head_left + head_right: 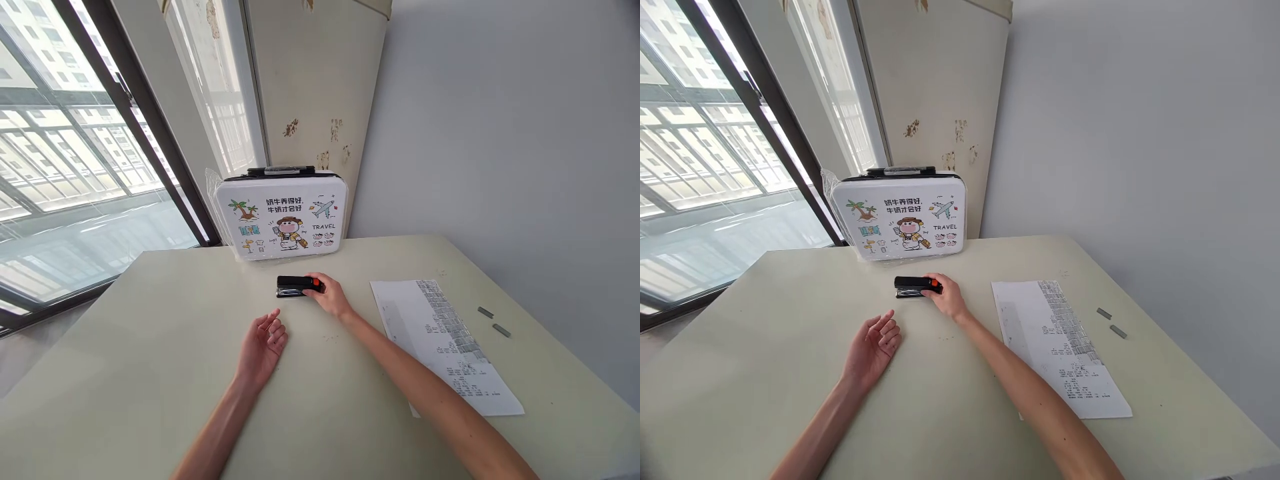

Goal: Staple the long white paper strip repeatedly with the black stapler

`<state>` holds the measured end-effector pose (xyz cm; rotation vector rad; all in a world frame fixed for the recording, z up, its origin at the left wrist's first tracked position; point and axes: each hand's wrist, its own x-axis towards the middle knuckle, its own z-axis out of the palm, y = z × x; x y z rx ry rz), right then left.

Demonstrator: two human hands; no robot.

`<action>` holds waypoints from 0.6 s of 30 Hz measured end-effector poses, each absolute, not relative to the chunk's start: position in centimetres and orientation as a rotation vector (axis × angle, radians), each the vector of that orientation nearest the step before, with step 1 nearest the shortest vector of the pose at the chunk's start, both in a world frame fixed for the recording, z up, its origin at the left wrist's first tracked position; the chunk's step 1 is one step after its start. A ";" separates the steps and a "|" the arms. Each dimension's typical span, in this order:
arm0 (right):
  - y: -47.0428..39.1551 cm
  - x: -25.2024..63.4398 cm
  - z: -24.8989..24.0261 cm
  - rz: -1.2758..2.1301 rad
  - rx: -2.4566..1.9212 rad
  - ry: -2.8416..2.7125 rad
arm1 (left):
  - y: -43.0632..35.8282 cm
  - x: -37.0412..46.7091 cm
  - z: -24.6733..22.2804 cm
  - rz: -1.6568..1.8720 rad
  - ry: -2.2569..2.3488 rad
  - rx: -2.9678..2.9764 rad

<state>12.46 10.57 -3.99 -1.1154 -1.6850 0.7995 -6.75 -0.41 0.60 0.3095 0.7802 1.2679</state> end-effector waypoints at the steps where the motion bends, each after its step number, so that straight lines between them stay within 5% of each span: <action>1: 11.0 12.3 -4.1 0.802 -1.111 -1.708 | -0.4 -6.8 0.6 1.266 0.764 0.282; 18: 0.4 11.4 0.1 0.366 -0.788 -2.410 | -1.2 -6.4 -0.3 1.071 0.559 0.220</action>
